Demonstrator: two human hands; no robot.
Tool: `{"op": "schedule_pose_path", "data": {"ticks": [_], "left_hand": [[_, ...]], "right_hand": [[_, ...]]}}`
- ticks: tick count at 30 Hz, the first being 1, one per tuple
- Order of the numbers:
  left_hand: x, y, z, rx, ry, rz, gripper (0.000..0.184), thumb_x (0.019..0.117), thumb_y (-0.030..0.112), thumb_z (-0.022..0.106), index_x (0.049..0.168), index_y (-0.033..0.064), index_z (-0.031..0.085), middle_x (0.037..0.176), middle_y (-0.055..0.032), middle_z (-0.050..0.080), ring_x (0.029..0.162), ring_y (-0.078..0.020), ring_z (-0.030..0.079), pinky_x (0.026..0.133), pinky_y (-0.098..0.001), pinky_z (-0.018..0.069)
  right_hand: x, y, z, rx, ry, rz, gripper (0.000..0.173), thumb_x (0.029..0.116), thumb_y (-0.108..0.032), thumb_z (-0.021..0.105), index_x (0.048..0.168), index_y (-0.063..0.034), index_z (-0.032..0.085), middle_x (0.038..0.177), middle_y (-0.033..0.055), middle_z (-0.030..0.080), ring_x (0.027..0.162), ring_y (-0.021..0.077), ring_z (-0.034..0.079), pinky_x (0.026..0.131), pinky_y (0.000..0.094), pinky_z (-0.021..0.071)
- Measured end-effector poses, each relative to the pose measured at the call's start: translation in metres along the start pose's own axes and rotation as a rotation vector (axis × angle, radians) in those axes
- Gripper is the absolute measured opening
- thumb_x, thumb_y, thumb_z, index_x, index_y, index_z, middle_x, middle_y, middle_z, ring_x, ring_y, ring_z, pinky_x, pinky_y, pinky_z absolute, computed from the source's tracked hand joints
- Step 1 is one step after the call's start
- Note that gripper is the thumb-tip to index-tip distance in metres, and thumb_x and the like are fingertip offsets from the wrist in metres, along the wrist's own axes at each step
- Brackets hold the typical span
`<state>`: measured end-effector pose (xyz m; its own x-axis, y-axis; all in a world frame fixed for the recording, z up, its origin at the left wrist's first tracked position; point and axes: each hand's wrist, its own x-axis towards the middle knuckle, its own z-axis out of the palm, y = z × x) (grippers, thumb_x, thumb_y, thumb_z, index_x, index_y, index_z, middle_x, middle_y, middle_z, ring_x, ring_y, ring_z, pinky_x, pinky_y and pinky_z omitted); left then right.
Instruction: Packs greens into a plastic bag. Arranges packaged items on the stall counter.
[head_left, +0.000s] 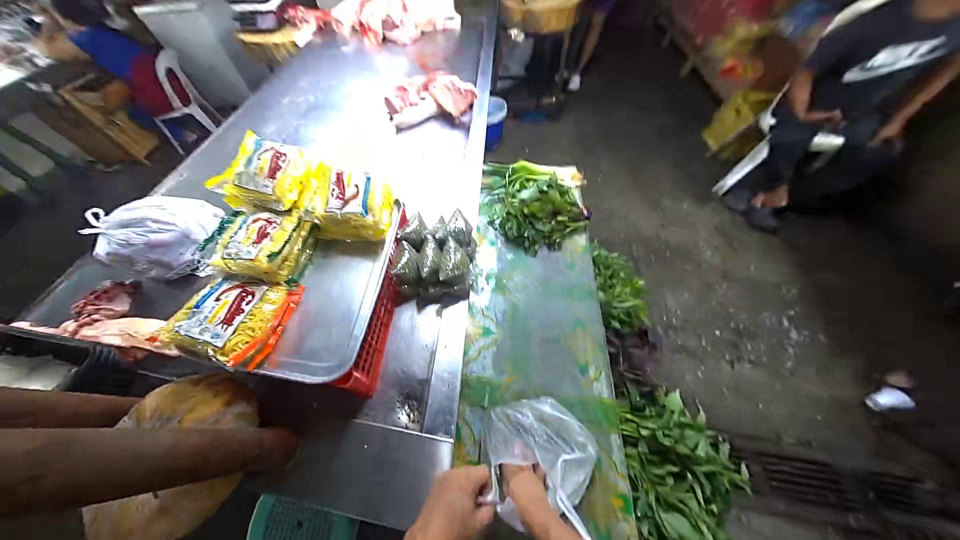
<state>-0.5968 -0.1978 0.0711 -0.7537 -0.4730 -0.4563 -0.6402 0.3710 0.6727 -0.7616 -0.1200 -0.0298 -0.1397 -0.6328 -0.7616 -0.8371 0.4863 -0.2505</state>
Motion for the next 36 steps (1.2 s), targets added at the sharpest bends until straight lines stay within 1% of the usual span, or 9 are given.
{"op": "schedule_pose_path", "data": {"ticks": [5,10,14,19,25,29,32,34,36], "left_hand": [[0.004,-0.02,0.011,-0.002,0.05,0.17,0.022,0.0943,0.025,0.067,0.093,0.0031,0.068,0.086,-0.0151,0.069,0.084,-0.0319,0.07,0.076,-0.0543,0.0554],[0.005,-0.03,0.02,0.041,0.095,0.277,0.021,0.0944,0.024,0.065,0.09,0.0043,0.067,0.085,-0.0137,0.069,0.081,-0.0308,0.07,0.072,-0.0531,0.0554],[0.005,-0.034,0.024,0.057,0.154,0.323,0.019,0.0933,0.022,0.065,0.088,0.0037,0.067,0.084,-0.0132,0.07,0.081,-0.0298,0.071,0.072,-0.0509,0.0566],[0.004,-0.034,0.024,0.071,0.149,0.307,0.017,0.0926,0.02,0.066,0.089,0.0037,0.067,0.085,-0.0132,0.07,0.082,-0.0296,0.071,0.072,-0.0508,0.0566],[0.004,-0.036,0.026,0.06,0.157,0.324,0.017,0.0936,0.02,0.064,0.09,0.0039,0.067,0.086,-0.0134,0.07,0.082,-0.0295,0.071,0.073,-0.051,0.0566],[0.003,-0.034,0.024,0.041,0.166,0.329,0.015,0.0928,0.018,0.064,0.09,0.0037,0.066,0.086,-0.0136,0.07,0.082,-0.0298,0.071,0.073,-0.0508,0.0565],[0.004,-0.034,0.025,0.037,0.17,0.321,0.015,0.0932,0.018,0.064,0.09,0.0036,0.067,0.086,-0.0138,0.069,0.082,-0.03,0.07,0.073,-0.0507,0.0564],[0.005,-0.033,0.025,0.029,0.163,0.304,0.015,0.0933,0.018,0.065,0.093,0.0027,0.067,0.089,-0.015,0.07,0.085,-0.0313,0.071,0.075,-0.0523,0.057],[0.008,-0.033,0.024,0.026,0.159,0.285,0.016,0.0932,0.018,0.065,0.094,0.0021,0.068,0.09,-0.0157,0.07,0.088,-0.0326,0.071,0.078,-0.0539,0.0566]], "right_hand": [[-0.006,0.017,0.0,0.046,0.113,-0.046,0.047,0.0966,-0.028,0.064,0.135,-0.001,0.063,0.134,0.0293,0.062,0.131,0.0482,0.054,0.108,0.0655,0.0431],[-0.017,0.02,-0.009,-0.029,0.051,-0.108,0.049,0.0954,-0.025,0.068,0.137,-0.0005,0.06,0.137,0.0264,0.061,0.133,0.0444,0.054,0.112,0.0632,0.04],[-0.007,0.006,-0.009,-0.215,-0.082,-0.056,0.058,0.0963,-0.015,0.064,0.152,-0.0104,0.049,0.147,0.0258,0.053,0.14,0.0475,0.046,0.112,0.0699,0.0339],[0.002,-0.004,0.004,-0.336,-0.056,-0.083,0.038,0.1041,-0.018,0.05,0.13,0.0071,0.064,0.137,0.0291,0.061,0.134,0.0465,0.053,0.112,0.0652,0.0361],[0.007,0.006,-0.036,-0.387,-0.21,-0.285,0.04,0.0967,-0.028,0.066,0.126,-0.0013,0.066,0.125,0.024,0.068,0.121,0.0431,0.063,0.101,0.0652,0.0476],[-0.014,0.02,-0.039,-0.251,-0.041,-0.228,0.051,0.0909,-0.032,0.072,0.133,-0.0041,0.063,0.123,0.0233,0.069,0.117,0.0426,0.065,0.102,0.0644,0.0482],[-0.033,0.029,-0.058,0.044,0.114,-0.054,0.088,0.0778,-0.06,0.081,0.143,-0.01,0.051,0.117,0.0203,0.072,0.109,0.0392,0.07,0.097,0.0604,0.0534],[-0.048,0.045,-0.079,0.311,0.154,-0.086,0.084,0.0765,-0.059,0.084,0.142,-0.015,0.055,0.111,0.0189,0.073,0.101,0.0363,0.072,0.092,0.06,0.0557],[-0.065,0.056,-0.11,0.606,0.111,-0.174,0.072,0.0815,-0.046,0.083,0.14,-0.012,0.059,0.115,0.0174,0.071,0.101,0.0307,0.072,0.092,0.054,0.0586]]}}
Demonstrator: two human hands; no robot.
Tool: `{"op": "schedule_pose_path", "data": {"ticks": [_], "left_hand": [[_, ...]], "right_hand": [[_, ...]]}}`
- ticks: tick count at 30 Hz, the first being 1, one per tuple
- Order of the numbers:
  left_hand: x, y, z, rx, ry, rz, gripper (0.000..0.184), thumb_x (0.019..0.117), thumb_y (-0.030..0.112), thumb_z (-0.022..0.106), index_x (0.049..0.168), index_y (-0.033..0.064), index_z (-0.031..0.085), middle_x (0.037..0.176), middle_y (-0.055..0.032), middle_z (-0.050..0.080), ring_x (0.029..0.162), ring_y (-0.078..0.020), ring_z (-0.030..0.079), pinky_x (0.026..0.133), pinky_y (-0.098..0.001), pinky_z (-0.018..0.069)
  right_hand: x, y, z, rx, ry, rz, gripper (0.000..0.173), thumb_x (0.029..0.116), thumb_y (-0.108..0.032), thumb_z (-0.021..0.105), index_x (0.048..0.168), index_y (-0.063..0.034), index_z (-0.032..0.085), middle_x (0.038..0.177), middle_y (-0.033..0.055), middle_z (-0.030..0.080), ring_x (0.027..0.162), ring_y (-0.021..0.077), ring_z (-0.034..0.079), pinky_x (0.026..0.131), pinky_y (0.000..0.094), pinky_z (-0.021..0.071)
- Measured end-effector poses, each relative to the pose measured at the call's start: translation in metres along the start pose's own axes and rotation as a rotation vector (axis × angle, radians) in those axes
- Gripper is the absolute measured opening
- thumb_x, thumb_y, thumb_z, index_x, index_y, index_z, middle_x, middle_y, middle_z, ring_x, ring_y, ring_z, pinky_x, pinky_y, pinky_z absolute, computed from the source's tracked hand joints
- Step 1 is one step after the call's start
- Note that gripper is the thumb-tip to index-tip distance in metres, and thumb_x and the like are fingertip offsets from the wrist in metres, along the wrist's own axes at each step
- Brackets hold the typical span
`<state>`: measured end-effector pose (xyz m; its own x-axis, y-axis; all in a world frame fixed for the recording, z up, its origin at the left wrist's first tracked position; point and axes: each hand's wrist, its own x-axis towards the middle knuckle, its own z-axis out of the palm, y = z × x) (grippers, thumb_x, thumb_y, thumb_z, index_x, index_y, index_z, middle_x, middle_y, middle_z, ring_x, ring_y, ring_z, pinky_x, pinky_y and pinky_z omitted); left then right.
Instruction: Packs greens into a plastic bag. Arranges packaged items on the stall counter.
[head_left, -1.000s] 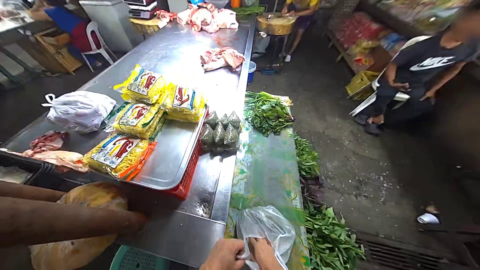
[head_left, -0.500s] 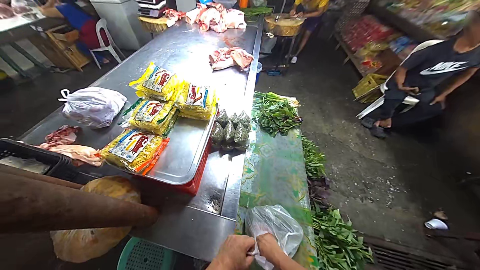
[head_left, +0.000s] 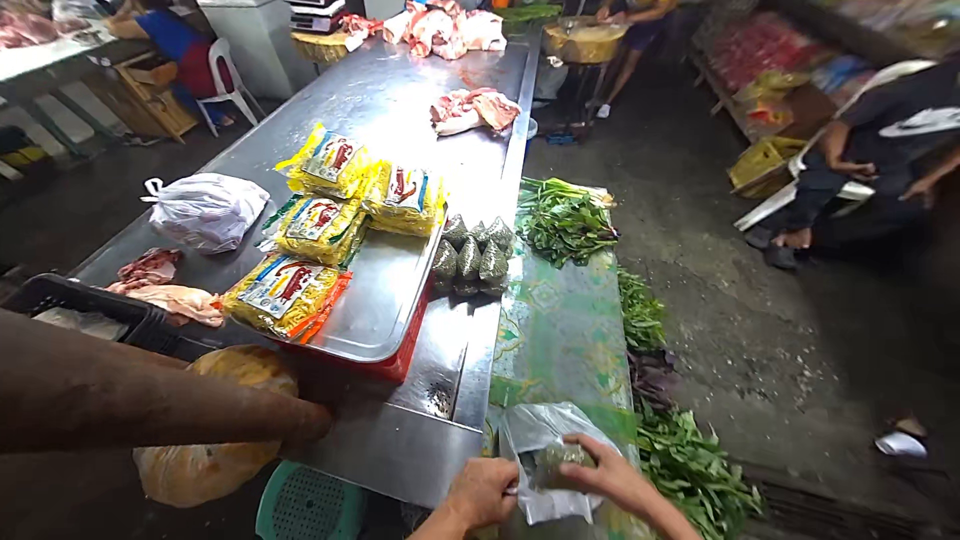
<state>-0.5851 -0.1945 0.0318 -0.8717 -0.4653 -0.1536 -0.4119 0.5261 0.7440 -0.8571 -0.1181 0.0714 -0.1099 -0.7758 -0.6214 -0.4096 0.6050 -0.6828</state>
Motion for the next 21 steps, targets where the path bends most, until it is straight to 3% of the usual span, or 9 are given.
{"op": "schedule_pose_path", "data": {"ticks": [2,5,10,12,13,16,17,19,21], "left_hand": [[0.001,0.001,0.0,0.0,0.02,-0.025,0.017,0.0928,0.018,0.067,0.094,0.0019,0.07,0.09,-0.0152,0.071,0.089,-0.0323,0.071,0.079,-0.0544,0.0572],[-0.006,0.01,0.003,0.039,0.065,-0.043,0.015,0.0887,0.018,0.069,0.086,0.0031,0.07,0.082,-0.012,0.071,0.078,-0.0288,0.072,0.071,-0.052,0.059],[0.005,0.013,0.003,0.131,0.106,-0.037,0.014,0.0841,0.018,0.072,0.082,0.0039,0.07,0.075,-0.0093,0.068,0.069,-0.0256,0.07,0.064,-0.0497,0.0591],[0.003,0.013,0.003,0.148,0.07,-0.056,0.012,0.0843,0.016,0.071,0.084,0.0039,0.07,0.076,-0.0094,0.069,0.071,-0.0252,0.071,0.065,-0.0488,0.0593],[0.002,0.014,0.004,0.154,0.061,-0.06,0.011,0.0839,0.015,0.07,0.084,0.004,0.069,0.077,-0.0095,0.069,0.071,-0.0251,0.071,0.065,-0.0484,0.0594],[0.004,0.022,0.003,0.152,0.027,-0.124,0.013,0.0862,0.015,0.07,0.088,0.0026,0.071,0.082,-0.0122,0.071,0.077,-0.0283,0.072,0.07,-0.0508,0.0596],[0.006,0.023,0.002,0.148,0.03,-0.142,0.014,0.0875,0.016,0.07,0.089,0.0023,0.071,0.084,-0.0129,0.072,0.079,-0.0291,0.073,0.071,-0.0514,0.0596],[0.01,0.019,0.006,0.148,0.073,-0.126,0.015,0.0877,0.018,0.069,0.084,0.0034,0.069,0.081,-0.0118,0.07,0.076,-0.0279,0.072,0.068,-0.0502,0.0591],[0.01,0.013,0.01,0.15,0.11,-0.117,0.017,0.0879,0.02,0.068,0.079,0.0053,0.066,0.077,-0.0097,0.068,0.072,-0.0256,0.07,0.064,-0.0478,0.0584]], "right_hand": [[-0.018,-0.021,-0.025,0.344,-0.001,-0.141,0.072,0.0798,-0.039,0.081,0.14,-0.0058,0.058,0.119,0.0139,0.069,0.102,0.0239,0.07,0.09,0.0464,0.0601],[-0.037,-0.051,-0.041,0.785,-0.041,-0.388,0.091,0.0721,-0.06,0.083,0.144,-0.0138,0.052,0.125,0.0043,0.069,0.108,0.0184,0.068,0.091,0.0428,0.0595],[-0.01,-0.075,-0.044,1.069,-0.3,-0.721,0.074,0.0853,-0.066,0.069,0.145,-0.0257,0.055,0.129,0.0029,0.068,0.105,0.015,0.068,0.083,0.033,0.059],[-0.001,-0.08,-0.023,1.217,-0.372,-0.653,0.077,0.085,-0.068,0.068,0.146,-0.0245,0.053,0.126,0.0045,0.068,0.102,0.0158,0.069,0.081,0.0326,0.0592],[0.002,-0.079,-0.011,1.293,-0.368,-0.583,0.08,0.0836,-0.065,0.072,0.147,-0.0214,0.048,0.126,0.0062,0.067,0.104,0.0186,0.068,0.086,0.037,0.0588],[0.009,-0.068,0.017,1.49,-0.175,-0.32,0.085,0.0735,-0.053,0.085,0.139,-0.0123,0.049,0.118,0.0082,0.07,0.105,0.021,0.07,0.093,0.0425,0.0587],[0.015,-0.062,0.019,1.546,-0.093,-0.245,0.079,0.0751,-0.047,0.084,0.136,-0.0106,0.051,0.116,0.0095,0.07,0.104,0.0216,0.07,0.092,0.042,0.0594],[0.025,-0.055,0.008,1.637,0.064,-0.113,0.047,0.0887,-0.037,0.074,0.124,-0.0105,0.058,0.107,0.0092,0.071,0.091,0.0198,0.071,0.078,0.0375,0.0616],[0.022,-0.062,-0.021,1.564,0.092,-0.125,0.036,0.0939,-0.036,0.07,0.117,-0.0122,0.058,0.103,0.0071,0.071,0.087,0.0176,0.07,0.076,0.0351,0.0612]]}}
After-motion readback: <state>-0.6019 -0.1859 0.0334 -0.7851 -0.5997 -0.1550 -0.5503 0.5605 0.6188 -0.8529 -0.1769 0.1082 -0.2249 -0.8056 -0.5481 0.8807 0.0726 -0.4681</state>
